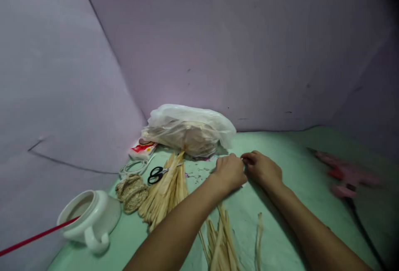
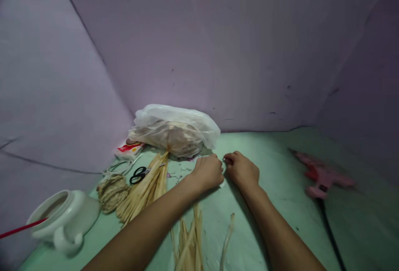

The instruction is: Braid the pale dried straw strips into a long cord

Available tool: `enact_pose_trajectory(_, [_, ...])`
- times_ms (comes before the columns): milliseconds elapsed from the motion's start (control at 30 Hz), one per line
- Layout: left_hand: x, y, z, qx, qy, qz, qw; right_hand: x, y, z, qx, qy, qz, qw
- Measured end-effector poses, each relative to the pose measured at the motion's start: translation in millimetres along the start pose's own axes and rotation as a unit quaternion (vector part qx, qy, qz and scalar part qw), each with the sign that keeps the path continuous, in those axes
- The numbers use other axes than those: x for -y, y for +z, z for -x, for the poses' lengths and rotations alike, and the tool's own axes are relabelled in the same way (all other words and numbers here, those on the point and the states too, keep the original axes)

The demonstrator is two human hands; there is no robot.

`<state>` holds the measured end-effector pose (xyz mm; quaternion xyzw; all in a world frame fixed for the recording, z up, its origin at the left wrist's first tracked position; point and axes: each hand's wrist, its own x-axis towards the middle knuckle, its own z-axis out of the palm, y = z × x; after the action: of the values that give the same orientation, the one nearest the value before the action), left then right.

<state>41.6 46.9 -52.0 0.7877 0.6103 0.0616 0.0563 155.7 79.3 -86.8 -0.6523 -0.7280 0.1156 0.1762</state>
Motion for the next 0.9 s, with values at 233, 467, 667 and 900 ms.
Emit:
enact_pose_trajectory(233, [82, -100.2, 86, -0.161, -0.207, -0.05, 0.964, -4, 4, -2, 0.006, -0.001, 0.006, 1.0])
enact_pose_trajectory(467, [166, -113.6, 120, -0.077, -0.441, -0.142, 0.883, -3, 3, -1, 0.003, 0.004, 0.002, 1.0])
enact_pose_trajectory(667, [185, -68.8, 94, -0.023, -0.452, -0.147, 0.88, -5, 3, -2, 0.004, -0.001, -0.002, 1.0])
enact_pose_trajectory(900, [184, -63.5, 95, -0.027, -0.472, -0.148, 0.869, -6, 1, -2, 0.003, -0.004, -0.014, 1.0])
